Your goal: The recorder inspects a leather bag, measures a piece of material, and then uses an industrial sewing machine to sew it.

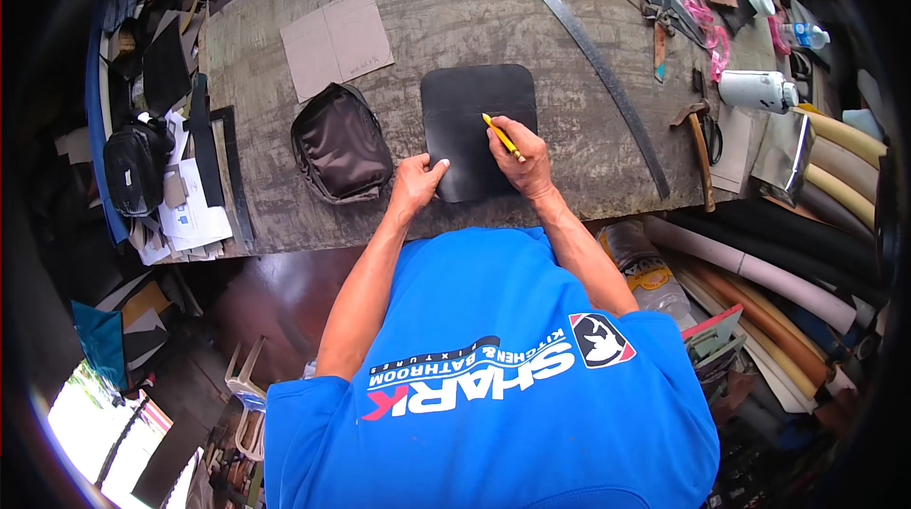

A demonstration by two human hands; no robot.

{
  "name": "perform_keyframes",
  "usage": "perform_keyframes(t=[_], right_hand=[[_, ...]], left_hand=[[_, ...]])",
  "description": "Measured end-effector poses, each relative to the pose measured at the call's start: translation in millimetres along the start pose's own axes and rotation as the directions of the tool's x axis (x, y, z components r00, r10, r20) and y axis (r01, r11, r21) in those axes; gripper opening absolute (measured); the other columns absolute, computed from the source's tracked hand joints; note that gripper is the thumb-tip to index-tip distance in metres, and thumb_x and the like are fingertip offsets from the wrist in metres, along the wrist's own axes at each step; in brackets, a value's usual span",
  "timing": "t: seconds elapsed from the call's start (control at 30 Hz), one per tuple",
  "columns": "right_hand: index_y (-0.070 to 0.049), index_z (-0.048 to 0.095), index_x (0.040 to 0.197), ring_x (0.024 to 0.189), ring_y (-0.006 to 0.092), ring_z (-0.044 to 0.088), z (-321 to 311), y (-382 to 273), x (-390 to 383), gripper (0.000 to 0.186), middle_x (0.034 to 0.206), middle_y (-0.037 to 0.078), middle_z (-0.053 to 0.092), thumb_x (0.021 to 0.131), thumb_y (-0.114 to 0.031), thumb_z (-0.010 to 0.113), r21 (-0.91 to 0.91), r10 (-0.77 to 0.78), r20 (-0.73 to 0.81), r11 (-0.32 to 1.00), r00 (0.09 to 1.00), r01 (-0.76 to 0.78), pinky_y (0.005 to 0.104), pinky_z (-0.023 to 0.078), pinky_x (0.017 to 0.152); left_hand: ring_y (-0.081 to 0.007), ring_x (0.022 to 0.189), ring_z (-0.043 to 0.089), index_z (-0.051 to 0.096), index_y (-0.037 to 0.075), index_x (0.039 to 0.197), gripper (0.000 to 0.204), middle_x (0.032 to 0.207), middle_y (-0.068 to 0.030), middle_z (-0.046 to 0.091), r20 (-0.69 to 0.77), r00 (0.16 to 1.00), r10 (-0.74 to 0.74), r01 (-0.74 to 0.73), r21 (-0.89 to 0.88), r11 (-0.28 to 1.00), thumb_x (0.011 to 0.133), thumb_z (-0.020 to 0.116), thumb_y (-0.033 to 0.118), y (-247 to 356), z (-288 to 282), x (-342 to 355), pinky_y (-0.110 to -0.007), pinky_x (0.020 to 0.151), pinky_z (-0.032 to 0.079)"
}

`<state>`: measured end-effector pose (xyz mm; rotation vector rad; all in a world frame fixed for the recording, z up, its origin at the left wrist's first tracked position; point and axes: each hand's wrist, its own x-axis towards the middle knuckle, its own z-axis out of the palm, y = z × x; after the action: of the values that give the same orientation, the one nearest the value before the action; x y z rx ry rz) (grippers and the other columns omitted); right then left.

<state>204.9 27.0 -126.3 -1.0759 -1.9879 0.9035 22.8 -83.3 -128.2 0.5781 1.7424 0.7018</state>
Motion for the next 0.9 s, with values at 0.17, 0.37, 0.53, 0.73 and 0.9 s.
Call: perform_keyframes(t=[0.17,0.37,0.53,0.73,0.9], right_hand=[[-0.002,0.068,0.105,0.088,0.0294,0.071,3,4,0,0.023,0.095,0.014,0.071,0.082,-0.002,0.073,-0.025,-0.122,-0.019,0.992,0.992,0.122,0.0360,0.058,0.075],[-0.002,0.068,0.107,0.089,0.0284,0.070,0,1,3,0.025,0.097,0.013,0.071,0.083,-0.001,0.072,-0.084,-0.144,0.033,0.986,0.989,0.146,0.0352,0.058,0.076],[-0.003,0.067,0.109,0.088,0.0276,0.070,0,2,2,0.026,0.096,0.012,0.070,0.084,-0.002,0.071,-0.142,-0.162,0.050,0.976,0.986,0.167,0.0350,0.058,0.075],[-0.002,0.066,0.110,0.088,0.0279,0.069,2,-1,2,0.026,0.096,0.012,0.069,0.084,-0.002,0.071,-0.163,-0.193,0.067,0.966,0.979,0.201,0.0356,0.057,0.075],[-0.002,0.066,0.109,0.089,0.0286,0.069,5,5,-3,0.026,0.096,0.013,0.069,0.084,-0.002,0.070,-0.172,-0.233,0.052,0.956,0.971,0.239,0.0359,0.057,0.075]], left_hand=[[-0.0076,0.051,0.053,0.064,-0.004,0.076,0.029,0.057,-0.0021,0.057,-0.040,0.998,0.046,-0.048,-0.053,0.997,0.089,0.069,0.022,-7,2,5,-0.029,0.046,0.043],[-0.0068,0.052,0.051,0.063,-0.003,0.076,0.030,0.056,-0.0017,0.056,-0.054,0.998,0.034,-0.034,0.000,0.999,0.088,0.070,0.023,-10,2,8,-0.030,0.048,0.040],[-0.0065,0.053,0.052,0.066,-0.003,0.079,0.027,0.058,-0.0013,0.059,-0.044,0.998,0.043,-0.044,-0.044,0.998,0.089,0.070,0.022,0,3,3,-0.029,0.048,0.041],[-0.0059,0.053,0.052,0.067,-0.003,0.082,0.025,0.059,-0.0008,0.060,-0.038,0.999,0.016,-0.018,-0.050,0.999,0.090,0.069,0.021,-8,2,5,-0.029,0.048,0.041],[-0.0054,0.052,0.050,0.068,-0.002,0.083,0.025,0.059,0.0002,0.058,-0.038,0.999,0.008,-0.007,0.025,1.000,0.089,0.070,0.021,-12,1,7,-0.029,0.048,0.040]])
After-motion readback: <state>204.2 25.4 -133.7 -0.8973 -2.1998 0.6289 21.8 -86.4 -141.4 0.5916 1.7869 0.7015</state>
